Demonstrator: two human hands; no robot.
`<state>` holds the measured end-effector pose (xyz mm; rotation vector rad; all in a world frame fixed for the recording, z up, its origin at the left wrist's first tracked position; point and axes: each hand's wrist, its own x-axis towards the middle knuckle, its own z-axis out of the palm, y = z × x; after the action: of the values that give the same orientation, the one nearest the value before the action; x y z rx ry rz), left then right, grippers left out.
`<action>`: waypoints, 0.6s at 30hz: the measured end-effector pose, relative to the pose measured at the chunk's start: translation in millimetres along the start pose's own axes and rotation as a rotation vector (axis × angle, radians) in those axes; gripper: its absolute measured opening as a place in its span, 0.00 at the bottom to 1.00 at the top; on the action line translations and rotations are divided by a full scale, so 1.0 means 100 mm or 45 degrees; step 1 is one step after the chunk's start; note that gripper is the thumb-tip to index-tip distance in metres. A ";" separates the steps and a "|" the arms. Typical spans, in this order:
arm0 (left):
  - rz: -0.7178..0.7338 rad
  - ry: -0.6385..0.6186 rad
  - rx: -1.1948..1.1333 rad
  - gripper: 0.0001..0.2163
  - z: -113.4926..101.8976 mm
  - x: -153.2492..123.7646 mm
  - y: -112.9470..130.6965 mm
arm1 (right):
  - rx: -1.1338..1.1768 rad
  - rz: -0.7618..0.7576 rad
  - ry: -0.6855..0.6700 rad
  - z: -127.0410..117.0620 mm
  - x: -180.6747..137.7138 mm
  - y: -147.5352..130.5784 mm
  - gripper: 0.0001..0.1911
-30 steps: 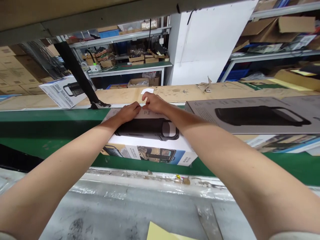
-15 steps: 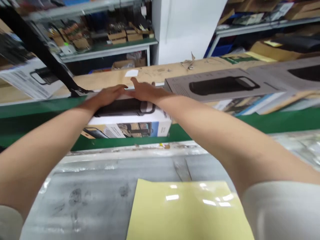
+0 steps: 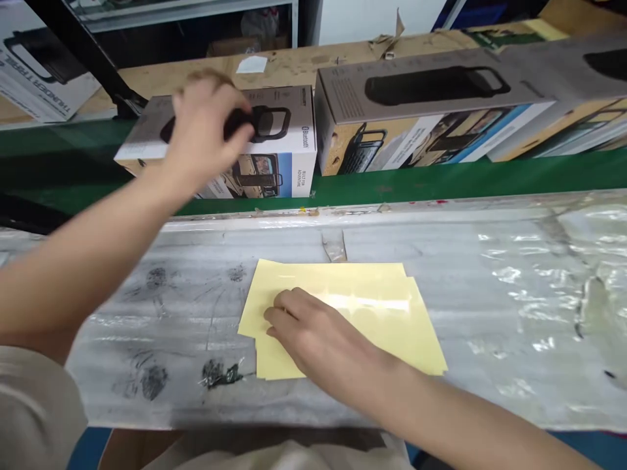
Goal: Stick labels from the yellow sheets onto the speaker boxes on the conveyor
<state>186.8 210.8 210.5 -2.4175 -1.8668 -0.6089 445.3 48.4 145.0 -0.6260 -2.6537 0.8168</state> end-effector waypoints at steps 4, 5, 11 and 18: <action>0.377 -0.724 -0.438 0.09 0.20 -0.87 0.47 | -0.123 0.019 0.046 0.27 0.09 -0.04 0.08; 0.390 -0.829 -0.486 0.10 0.28 -1.03 0.53 | -0.165 0.030 0.062 0.30 0.10 -0.03 0.07; 0.229 -0.726 -0.538 0.13 0.58 -1.36 0.66 | -0.082 0.070 0.144 0.30 -0.09 0.14 0.10; 0.203 -0.661 -0.580 0.11 0.66 -1.40 0.64 | -0.055 0.194 0.204 0.39 -0.09 0.12 0.11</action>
<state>237.4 80.2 118.7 -3.2459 -1.8102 -0.4662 441.3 35.2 105.1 -0.8759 -2.5080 0.7181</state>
